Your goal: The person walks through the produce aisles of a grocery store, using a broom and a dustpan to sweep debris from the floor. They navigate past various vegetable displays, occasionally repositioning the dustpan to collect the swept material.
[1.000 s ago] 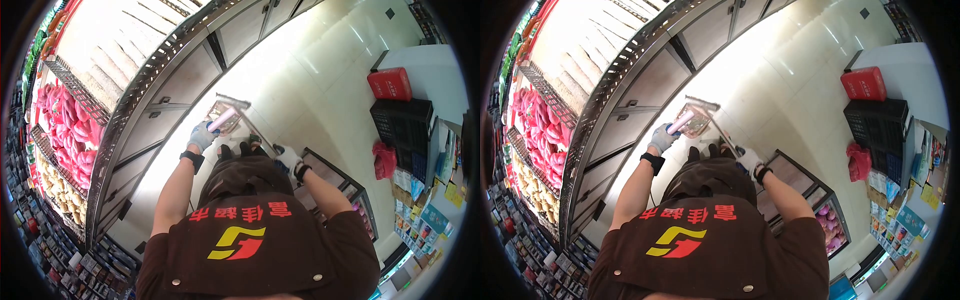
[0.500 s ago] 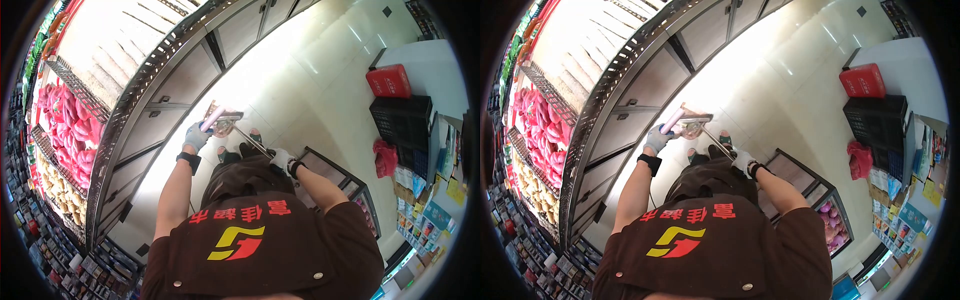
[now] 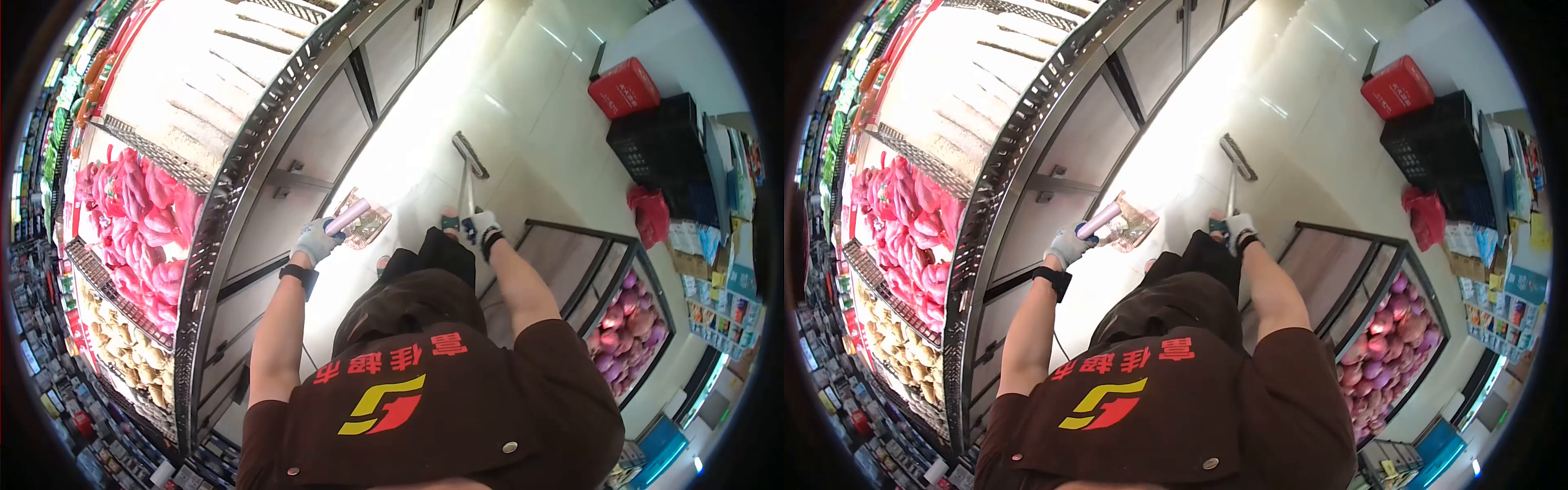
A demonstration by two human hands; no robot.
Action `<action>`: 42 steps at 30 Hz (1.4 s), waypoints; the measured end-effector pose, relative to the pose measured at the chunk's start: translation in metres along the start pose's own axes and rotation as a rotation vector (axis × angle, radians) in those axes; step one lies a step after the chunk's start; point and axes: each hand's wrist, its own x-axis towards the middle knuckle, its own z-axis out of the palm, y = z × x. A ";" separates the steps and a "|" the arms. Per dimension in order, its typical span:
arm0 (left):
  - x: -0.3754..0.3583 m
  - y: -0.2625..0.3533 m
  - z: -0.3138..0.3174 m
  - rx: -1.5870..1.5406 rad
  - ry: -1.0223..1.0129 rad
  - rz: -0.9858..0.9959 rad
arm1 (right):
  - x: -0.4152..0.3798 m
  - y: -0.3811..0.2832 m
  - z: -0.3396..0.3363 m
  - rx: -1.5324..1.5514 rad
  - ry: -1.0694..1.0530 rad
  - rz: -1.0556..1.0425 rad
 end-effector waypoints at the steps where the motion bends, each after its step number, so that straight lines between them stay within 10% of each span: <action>1: -0.003 -0.012 -0.002 0.009 0.000 0.050 | 0.025 0.047 0.024 0.158 -0.106 0.126; 4: -0.006 -0.027 -0.010 0.024 -0.037 0.111 | -0.021 0.102 0.088 -0.055 -0.424 0.309; 6: 0.001 -0.032 -0.016 0.054 -0.068 0.089 | -0.087 0.105 0.124 -0.469 -0.275 -0.059; 10: 0.010 -0.045 -0.016 -0.012 -0.043 0.150 | -0.098 0.113 0.100 -0.070 -0.739 0.107; 11: 0.012 -0.054 -0.015 0.009 -0.069 0.155 | -0.105 0.115 0.087 -0.326 -0.700 -0.456; 13: 0.002 -0.060 -0.017 0.039 -0.060 0.131 | -0.113 0.095 0.064 -0.501 -0.646 -0.558; 15: -0.013 -0.068 -0.017 0.038 -0.031 0.102 | -0.137 0.059 0.057 -0.389 -0.459 -0.123; 19: -0.043 -0.079 -0.013 -0.021 0.030 0.045 | -0.087 0.025 0.069 -0.698 -0.218 -0.289; 22: -0.064 -0.090 -0.011 -0.092 0.084 0.002 | -0.031 0.014 0.093 -0.047 -0.138 0.228; 25: -0.076 -0.103 -0.006 -0.067 0.085 0.021 | -0.033 0.040 0.126 -0.312 -0.098 0.136; 28: -0.076 -0.107 0.002 -0.060 0.094 -0.033 | -0.030 0.144 0.150 -0.834 -0.049 -0.554; 32: -0.064 -0.089 -0.006 0.031 0.082 -0.122 | -0.070 0.118 0.116 -0.755 -0.529 -0.098; 34: -0.061 -0.065 -0.013 -0.018 0.083 -0.078 | -0.056 0.134 0.092 -0.765 -0.522 -0.624; 36: -0.032 -0.088 0.002 -0.205 0.057 0.018 | -0.110 0.056 0.037 -0.872 -0.586 -0.308; 38: -0.042 -0.013 -0.016 -0.077 0.075 0.031 | 0.072 0.189 0.024 0.103 -1.175 -0.041; 40: -0.007 -0.028 -0.004 -0.212 0.080 0.074 | -0.079 0.075 -0.048 -0.272 -0.382 -0.135; 42: 0.042 -0.037 0.009 -0.264 0.120 0.056 | -0.077 0.058 -0.097 -0.162 -0.181 -0.190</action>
